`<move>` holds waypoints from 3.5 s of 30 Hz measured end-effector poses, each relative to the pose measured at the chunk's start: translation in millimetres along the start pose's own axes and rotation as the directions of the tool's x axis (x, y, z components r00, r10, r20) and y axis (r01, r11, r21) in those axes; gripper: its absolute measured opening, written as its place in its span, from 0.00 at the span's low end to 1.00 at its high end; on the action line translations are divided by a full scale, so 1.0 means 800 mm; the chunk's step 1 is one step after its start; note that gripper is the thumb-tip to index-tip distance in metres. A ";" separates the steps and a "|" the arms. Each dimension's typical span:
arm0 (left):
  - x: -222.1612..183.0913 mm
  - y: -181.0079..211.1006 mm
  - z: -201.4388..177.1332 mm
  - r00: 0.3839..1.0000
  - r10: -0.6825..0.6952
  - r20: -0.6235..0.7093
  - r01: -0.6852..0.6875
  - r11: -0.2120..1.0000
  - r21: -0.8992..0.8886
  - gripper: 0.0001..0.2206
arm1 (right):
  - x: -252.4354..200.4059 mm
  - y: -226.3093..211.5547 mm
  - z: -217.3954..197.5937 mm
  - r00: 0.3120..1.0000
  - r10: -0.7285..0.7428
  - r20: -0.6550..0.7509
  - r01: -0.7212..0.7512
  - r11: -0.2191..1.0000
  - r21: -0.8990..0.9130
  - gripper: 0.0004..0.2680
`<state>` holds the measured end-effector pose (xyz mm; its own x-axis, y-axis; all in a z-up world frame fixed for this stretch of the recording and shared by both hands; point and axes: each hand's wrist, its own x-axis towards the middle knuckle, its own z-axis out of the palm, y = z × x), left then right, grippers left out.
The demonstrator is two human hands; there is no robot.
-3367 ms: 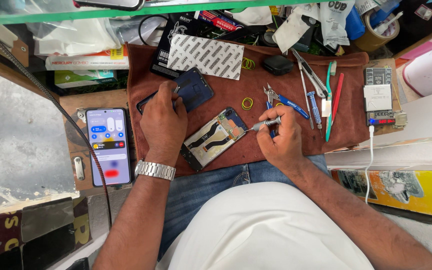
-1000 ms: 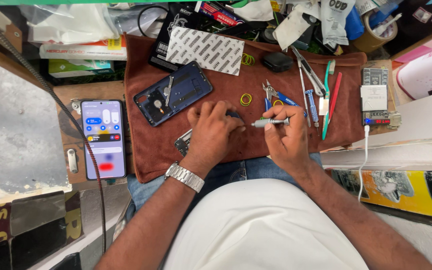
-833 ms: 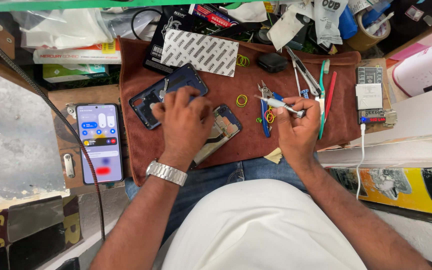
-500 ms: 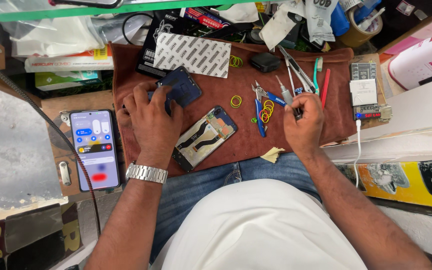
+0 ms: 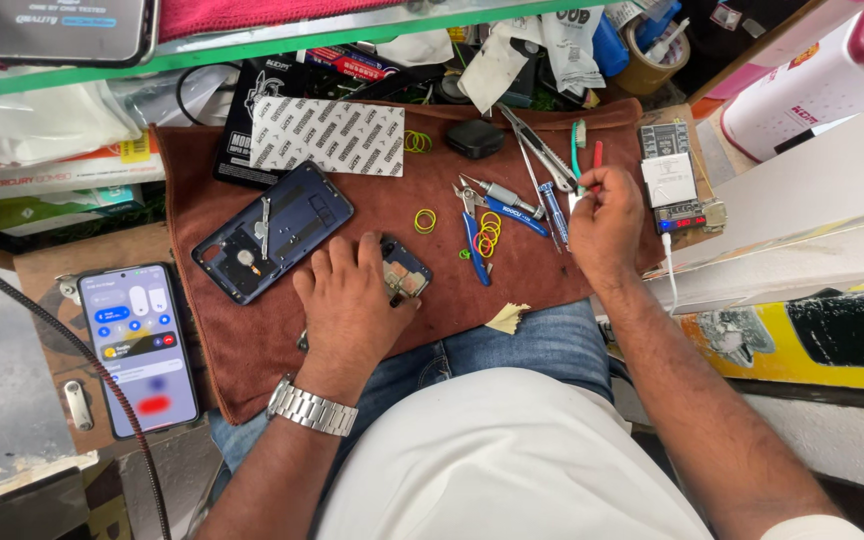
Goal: The person disassembles a smartphone, removing the back cover and battery. They use a screwdriver to unscrew components and a red plastic tool to pry open the device. The person then handles the internal components and a separate screen assembly.
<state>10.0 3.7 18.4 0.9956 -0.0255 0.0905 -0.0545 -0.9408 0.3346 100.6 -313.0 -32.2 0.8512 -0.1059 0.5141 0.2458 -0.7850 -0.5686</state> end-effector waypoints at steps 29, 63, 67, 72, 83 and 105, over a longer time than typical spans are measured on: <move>-0.038 0.069 -0.119 0.962 0.259 0.088 0.146 -0.213 -0.966 0.18 | -0.002 0.052 -0.046 0.865 0.433 0.254 -0.392 0.898 -0.199 0.10; -0.049 0.073 -0.143 0.945 0.264 0.191 0.196 0.008 -0.981 0.19 | -0.048 -0.222 -0.164 0.975 -0.151 0.160 -0.067 0.489 0.870 0.10; -0.049 0.075 -0.148 0.950 0.249 0.187 0.165 0.107 -0.980 0.20 | -0.049 -0.233 -0.171 0.970 -0.219 0.105 0.079 0.692 0.718 0.11; -0.049 0.077 -0.154 0.955 0.239 0.173 0.132 0.179 -0.975 0.20 | -0.043 -0.245 -0.179 0.949 -0.289 0.127 0.142 0.751 0.645 0.10; -0.048 0.078 -0.154 0.960 0.242 0.141 0.077 0.256 -0.964 0.20 | -0.033 -0.256 -0.184 0.829 -0.530 0.178 0.438 0.813 0.383 0.10; -0.051 0.074 -0.123 0.962 0.272 0.038 0.030 0.032 -0.999 0.12 | -0.072 -0.205 -0.148 0.987 -0.158 0.039 0.049 0.516 0.855 0.09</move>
<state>-41.8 -17.9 127.0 0.9454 -0.2930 0.1427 -0.0483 0.3071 0.9504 -43.7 -250.5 107.8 0.8192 0.0434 0.5718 0.5648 0.1115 -0.8177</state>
